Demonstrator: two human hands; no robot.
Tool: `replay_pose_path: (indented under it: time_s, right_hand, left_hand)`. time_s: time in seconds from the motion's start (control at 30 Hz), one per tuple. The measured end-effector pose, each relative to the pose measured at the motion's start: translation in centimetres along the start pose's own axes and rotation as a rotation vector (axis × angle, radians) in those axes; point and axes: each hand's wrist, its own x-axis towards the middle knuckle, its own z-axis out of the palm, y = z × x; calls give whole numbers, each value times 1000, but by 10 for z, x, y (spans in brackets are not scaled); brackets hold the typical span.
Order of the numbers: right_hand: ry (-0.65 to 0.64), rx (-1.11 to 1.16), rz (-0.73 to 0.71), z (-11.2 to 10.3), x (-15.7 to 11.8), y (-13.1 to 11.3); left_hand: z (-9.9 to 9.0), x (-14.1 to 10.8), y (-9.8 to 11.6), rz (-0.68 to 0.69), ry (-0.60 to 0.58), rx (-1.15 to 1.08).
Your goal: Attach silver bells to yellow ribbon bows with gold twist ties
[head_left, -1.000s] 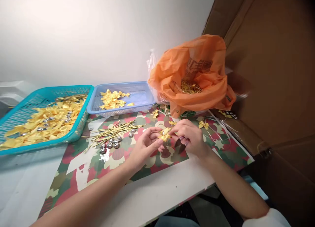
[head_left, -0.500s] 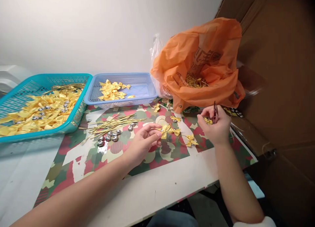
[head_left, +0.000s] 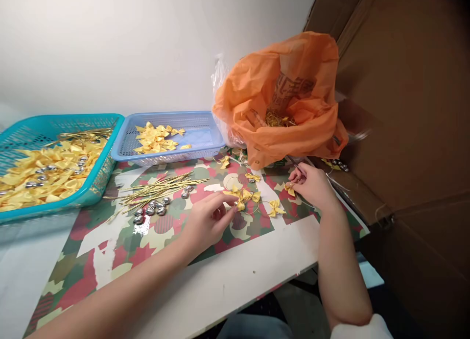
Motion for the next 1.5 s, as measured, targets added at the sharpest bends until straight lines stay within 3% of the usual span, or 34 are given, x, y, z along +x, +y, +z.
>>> replay_pose_path:
  time_s: [0.1,0.23,0.43,0.6,0.8,1.1,1.23,1.33,1.43,1.5]
  right_hand:
    - [5,59,12,-2,-1,1]
    - [-14,414,14,4,-6,-16]
    - [-164,743,-82,30,-17,-58]
    - [-209,782,-129,44,-23,-73]
    - [-240,798,-195,57,-26,-75]
    - [-310,796,-288,66,-32,-79]
    - [-300,711,-379,61,-32,-80]
    - [-208,714,-449,51,-29,-71]
    - [-100,851,-414,43,-27,-58]
    - [-97,840,-386,42,-29,-53]
  left_hand:
    - [-1,1,0,11,-15,-11]
    - [-1,0,2,-14,-53,-93]
    - [4,2,19,-265,-260,-484]
    - [11,8,31,-426,-323,-705]
    - [14,11,33,-550,-349,-803]
    - [17,11,28,-551,-420,-813]
    - [17,12,29,-569,-367,-834]
    - [17,12,25,-582,-267,-874]
    - [17,10,20,-575,-133,-902]
    - [15,9,19,-564,-48,-904]
